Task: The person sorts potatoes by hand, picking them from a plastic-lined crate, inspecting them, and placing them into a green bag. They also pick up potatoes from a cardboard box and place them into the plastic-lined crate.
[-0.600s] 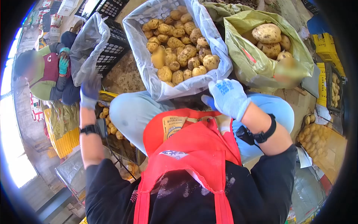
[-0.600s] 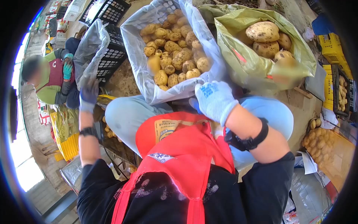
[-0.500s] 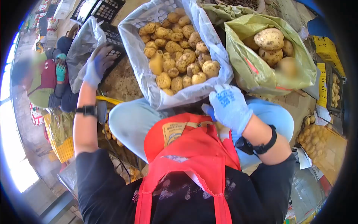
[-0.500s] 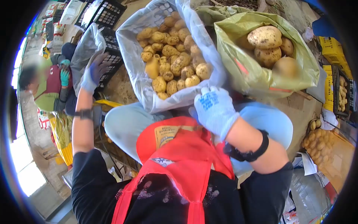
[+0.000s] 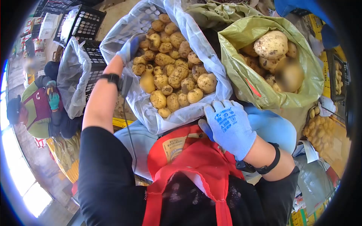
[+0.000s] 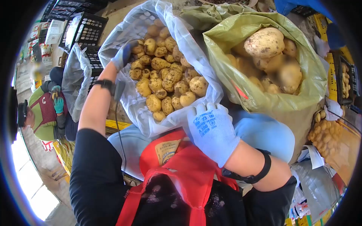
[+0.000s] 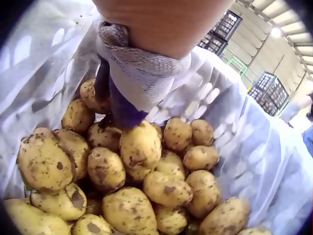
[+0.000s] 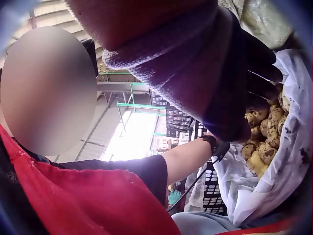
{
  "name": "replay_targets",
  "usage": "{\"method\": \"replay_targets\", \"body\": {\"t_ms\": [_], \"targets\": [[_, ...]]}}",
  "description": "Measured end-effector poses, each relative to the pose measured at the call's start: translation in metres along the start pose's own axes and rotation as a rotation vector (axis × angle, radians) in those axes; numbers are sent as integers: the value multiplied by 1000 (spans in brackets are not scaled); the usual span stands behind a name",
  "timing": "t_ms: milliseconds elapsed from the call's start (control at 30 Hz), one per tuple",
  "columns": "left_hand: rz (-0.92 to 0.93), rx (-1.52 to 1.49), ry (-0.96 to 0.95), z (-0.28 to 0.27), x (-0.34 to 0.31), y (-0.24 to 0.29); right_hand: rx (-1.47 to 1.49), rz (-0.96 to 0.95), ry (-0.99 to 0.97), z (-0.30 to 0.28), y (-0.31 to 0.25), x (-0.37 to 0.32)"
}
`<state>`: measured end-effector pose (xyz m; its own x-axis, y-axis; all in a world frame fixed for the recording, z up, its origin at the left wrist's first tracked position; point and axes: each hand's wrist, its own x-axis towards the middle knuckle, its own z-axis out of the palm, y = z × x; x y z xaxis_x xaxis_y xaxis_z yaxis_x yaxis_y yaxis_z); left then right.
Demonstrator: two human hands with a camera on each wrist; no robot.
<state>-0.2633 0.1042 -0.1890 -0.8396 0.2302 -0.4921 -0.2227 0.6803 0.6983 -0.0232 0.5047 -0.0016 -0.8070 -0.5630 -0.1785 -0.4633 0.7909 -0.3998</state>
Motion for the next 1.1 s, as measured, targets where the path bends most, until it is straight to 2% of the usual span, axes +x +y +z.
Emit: {"method": "replay_targets", "body": {"t_ms": [67, 133, 167, 233, 300, 367, 433, 467, 500, 567, 600, 667, 733, 800, 867, 967, 1100], "targets": [[80, -515, -168, 7, -44, 29, 6, -53, 70, 3, -1, -3], [111, -1045, -345, 29, -108, 112, 111, -92, 217, 10, -5, -2], [151, -1066, -285, 45, -137, 139, 161, -113, 288, 13, -7, -2], [237, -1100, -172, 77, -185, 182, 530, 2, 213, 12, -11, 4], [231, -1083, -89, 109, -216, 203, 994, 145, 112, 8, -13, 15], [204, -1105, -66, 135, -243, 211, 1011, -68, 390, 1, -16, 24], [224, -1095, -247, 157, -261, 216, 907, -109, 447, -2, -15, 16], [289, -1104, -211, 177, -269, 211, 802, -43, 369, 0, -12, 9], [329, -1001, -129, 188, -284, 220, 707, -106, 461, 8, -6, 8], [301, -1017, -28, 202, -297, 226, 494, -202, 660, 25, 5, 8], [263, -999, 22, 208, -296, 225, 482, -242, 743, 21, 6, 7], [241, -1033, 8, 211, -303, 222, 591, -132, 703, 20, 7, -2], [251, -1058, 34, 214, -310, 225, 766, 66, 500, 22, 16, -8], [347, -1039, 131, 216, -309, 219, 861, 160, 260, 13, 27, -11], [380, -1032, 174, 215, -312, 216, 718, -9, 248, 26, 41, -14], [427, -893, 299, 217, -310, 215, 512, -117, 190, 25, 46, -21], [484, -485, 511, 224, -302, 208, 917, -126, 326, 25, 26, -20]]}}
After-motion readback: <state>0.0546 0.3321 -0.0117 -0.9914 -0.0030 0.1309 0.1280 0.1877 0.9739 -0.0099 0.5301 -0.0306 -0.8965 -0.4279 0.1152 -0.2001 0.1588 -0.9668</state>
